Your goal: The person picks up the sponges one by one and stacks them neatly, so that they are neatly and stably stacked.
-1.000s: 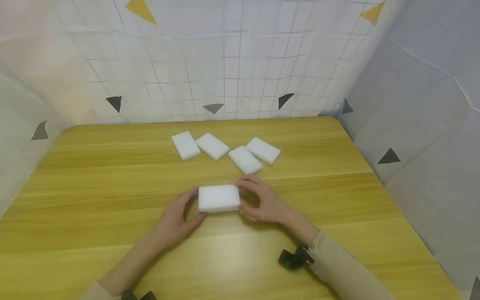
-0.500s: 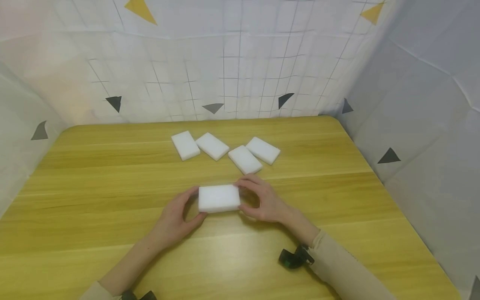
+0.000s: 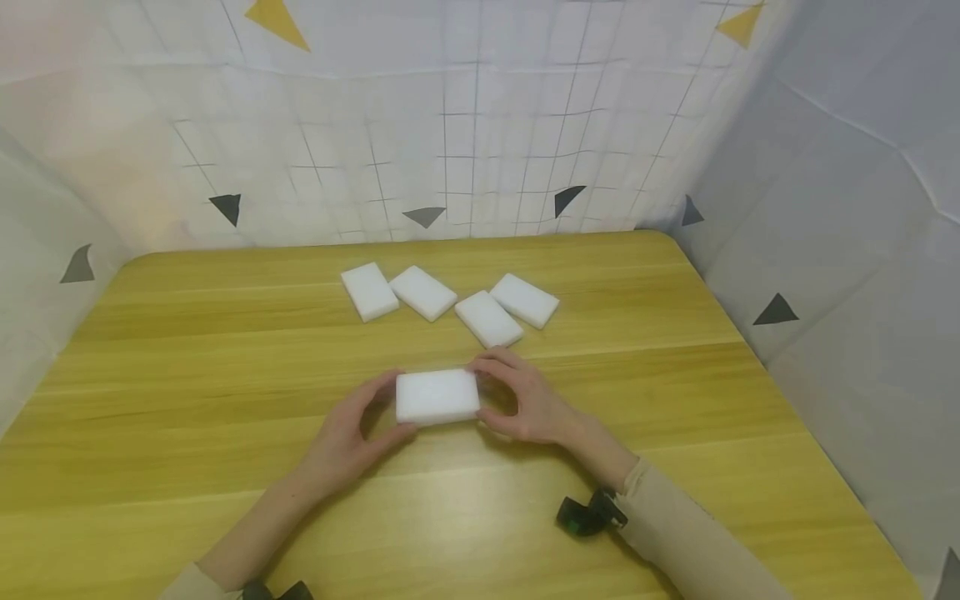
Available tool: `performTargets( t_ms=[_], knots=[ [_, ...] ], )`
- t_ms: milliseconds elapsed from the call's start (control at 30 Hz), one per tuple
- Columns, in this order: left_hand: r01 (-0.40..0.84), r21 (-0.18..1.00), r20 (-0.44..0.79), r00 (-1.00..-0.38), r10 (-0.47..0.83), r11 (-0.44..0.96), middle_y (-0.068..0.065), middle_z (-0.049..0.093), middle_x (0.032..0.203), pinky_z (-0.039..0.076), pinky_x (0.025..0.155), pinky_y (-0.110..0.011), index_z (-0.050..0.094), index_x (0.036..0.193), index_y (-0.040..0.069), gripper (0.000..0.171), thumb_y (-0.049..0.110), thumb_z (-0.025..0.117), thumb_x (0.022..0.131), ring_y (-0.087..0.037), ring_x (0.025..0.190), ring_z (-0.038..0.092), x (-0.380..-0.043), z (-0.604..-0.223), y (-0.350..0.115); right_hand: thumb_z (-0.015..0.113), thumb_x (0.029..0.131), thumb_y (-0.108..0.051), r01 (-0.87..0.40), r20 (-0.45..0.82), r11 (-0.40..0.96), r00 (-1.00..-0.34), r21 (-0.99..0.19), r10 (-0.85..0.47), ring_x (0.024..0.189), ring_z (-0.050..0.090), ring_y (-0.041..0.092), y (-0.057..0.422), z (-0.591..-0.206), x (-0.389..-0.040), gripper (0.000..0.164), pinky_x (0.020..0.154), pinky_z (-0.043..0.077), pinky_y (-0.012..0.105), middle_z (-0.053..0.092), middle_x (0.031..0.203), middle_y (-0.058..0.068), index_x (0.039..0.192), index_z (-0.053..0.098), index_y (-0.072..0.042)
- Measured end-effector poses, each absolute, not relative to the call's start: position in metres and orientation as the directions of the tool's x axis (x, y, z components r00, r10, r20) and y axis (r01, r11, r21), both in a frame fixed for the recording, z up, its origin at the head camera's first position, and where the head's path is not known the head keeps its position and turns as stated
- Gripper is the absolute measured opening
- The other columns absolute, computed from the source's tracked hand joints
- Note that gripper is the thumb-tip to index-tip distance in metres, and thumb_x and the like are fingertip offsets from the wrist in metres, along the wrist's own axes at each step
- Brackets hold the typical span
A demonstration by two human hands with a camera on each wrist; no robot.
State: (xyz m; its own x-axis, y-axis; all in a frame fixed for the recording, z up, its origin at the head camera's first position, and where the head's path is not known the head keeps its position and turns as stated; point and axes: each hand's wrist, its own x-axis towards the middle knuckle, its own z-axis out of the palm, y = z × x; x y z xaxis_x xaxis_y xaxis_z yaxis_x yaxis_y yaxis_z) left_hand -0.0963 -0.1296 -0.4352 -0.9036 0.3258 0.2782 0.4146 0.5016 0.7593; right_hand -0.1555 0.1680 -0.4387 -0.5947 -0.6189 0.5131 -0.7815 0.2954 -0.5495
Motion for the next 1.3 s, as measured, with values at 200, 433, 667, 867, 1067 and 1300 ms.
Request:
performTargets(
  t_ms=[200,433,667,867,1067,1300],
  knots=[
    [0.411,0.756,0.278,-0.906,0.319,0.509,-0.003,0.061,0.138,0.043,0.112,-0.040,0.049,0.144,0.013,0.069,0.032,0.080,0.085,-0.018,0.125,0.060,-0.097,-0.435,-0.130,0.079,0.079,-0.020,-0.785,0.504,0.281,-0.583,-0.553,-0.638,0.113,0.059,0.025,0.168,-0.438,-0.156,0.062,0.101,0.051,0.036,0.057,0.129,0.007,0.135,0.056,-0.005],
    [0.447,0.741,0.316,-0.891,0.327,0.502,-0.003,0.062,0.136,0.045,0.111,-0.039,0.052,0.142,0.011,0.069,0.025,0.083,0.082,-0.017,0.123,0.060,-0.098,-0.436,-0.129,0.079,0.080,-0.027,-0.775,0.465,0.304,-0.590,-0.554,-0.660,0.116,0.056,0.021,0.166,-0.438,-0.156,0.068,0.103,0.049,0.036,0.055,0.132,0.005,0.139,0.053,-0.006],
    [0.446,0.727,0.310,-0.892,0.330,0.523,-0.003,0.060,0.139,0.045,0.110,-0.040,0.052,0.142,0.013,0.068,0.028,0.082,0.083,-0.019,0.128,0.057,-0.098,-0.437,-0.130,0.076,0.086,-0.023,-0.744,0.467,0.333,-0.638,-0.579,-0.612,0.116,0.057,0.021,0.166,-0.438,-0.154,0.056,0.104,0.049,0.037,0.057,0.130,0.008,0.135,0.057,-0.004],
    [0.461,0.716,0.325,-0.885,0.333,0.525,-0.004,0.061,0.138,0.046,0.109,-0.040,0.053,0.141,0.013,0.068,0.029,0.083,0.083,-0.019,0.127,0.058,-0.098,-0.437,-0.130,0.070,0.087,-0.006,-0.768,0.689,0.404,-0.632,-0.497,-0.354,0.106,0.061,0.028,0.167,-0.440,-0.164,0.033,0.097,0.052,0.037,0.065,0.114,0.016,0.118,0.064,0.004],
    [0.470,0.706,0.334,-0.880,0.337,0.530,-0.004,0.060,0.140,0.046,0.110,-0.040,0.053,0.141,0.012,0.067,0.030,0.082,0.083,-0.020,0.129,0.056,-0.097,-0.437,-0.130,0.073,0.082,-0.003,-0.672,0.784,0.600,-0.610,-0.435,-0.116,0.105,0.059,0.035,0.178,-0.444,-0.179,0.034,0.091,0.052,0.044,0.064,0.112,0.019,0.113,0.065,0.006],
    [0.467,0.696,0.329,-0.883,0.336,0.545,-0.004,0.060,0.140,0.046,0.110,-0.041,0.052,0.142,0.013,0.068,0.031,0.082,0.084,-0.021,0.129,0.056,-0.097,-0.437,-0.129,0.071,0.084,-0.005,-0.511,0.739,0.694,-0.672,-0.508,0.046,0.114,0.052,0.042,0.202,-0.446,-0.192,0.037,0.096,0.048,0.052,0.058,0.119,0.025,0.118,0.063,0.006]
  ],
)
